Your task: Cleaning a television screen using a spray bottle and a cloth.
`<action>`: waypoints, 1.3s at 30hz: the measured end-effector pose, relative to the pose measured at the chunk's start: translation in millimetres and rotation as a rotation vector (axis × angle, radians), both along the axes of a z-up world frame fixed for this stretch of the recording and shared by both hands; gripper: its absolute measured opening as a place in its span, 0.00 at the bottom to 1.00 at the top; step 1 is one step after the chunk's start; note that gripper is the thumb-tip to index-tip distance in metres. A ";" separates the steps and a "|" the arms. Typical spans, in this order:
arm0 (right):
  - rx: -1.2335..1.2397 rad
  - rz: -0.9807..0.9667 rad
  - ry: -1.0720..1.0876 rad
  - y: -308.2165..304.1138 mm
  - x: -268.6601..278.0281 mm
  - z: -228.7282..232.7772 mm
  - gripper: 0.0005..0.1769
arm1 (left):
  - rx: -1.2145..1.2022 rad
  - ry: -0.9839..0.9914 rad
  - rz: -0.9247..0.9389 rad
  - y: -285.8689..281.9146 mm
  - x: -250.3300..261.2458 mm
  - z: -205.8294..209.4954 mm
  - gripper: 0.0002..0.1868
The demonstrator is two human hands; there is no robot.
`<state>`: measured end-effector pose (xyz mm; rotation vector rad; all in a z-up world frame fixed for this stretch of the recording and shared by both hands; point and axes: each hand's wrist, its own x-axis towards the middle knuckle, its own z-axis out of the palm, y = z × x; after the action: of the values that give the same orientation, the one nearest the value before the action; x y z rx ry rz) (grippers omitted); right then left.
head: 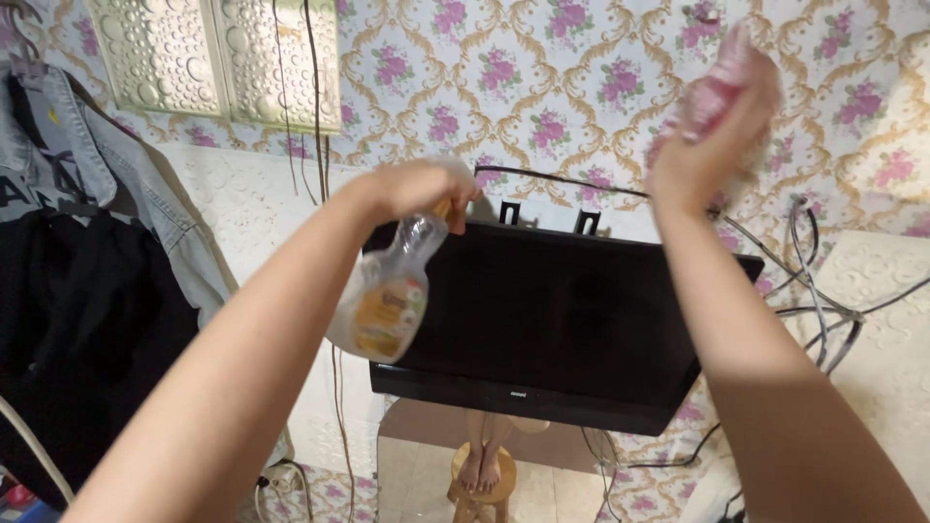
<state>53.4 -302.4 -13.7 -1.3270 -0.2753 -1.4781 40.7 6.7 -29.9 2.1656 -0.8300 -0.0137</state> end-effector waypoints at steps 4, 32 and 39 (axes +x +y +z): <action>-0.658 -0.394 0.009 61.8 20.9 5.2 0.52 | -0.160 0.078 0.003 7.0 -9.4 -23.3 0.18; -2.498 -0.820 0.265 61.6 59.1 16.9 0.35 | 0.061 0.019 0.154 16.9 -13.9 -29.1 0.16; -2.209 -0.762 0.174 24.5 68.4 18.6 0.41 | 0.095 -0.028 0.177 17.7 -13.4 -26.8 0.18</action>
<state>121.8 -277.9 4.9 -3.4876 -1.7447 -1.2095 27.3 24.3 -56.7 2.3267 -0.6620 0.0685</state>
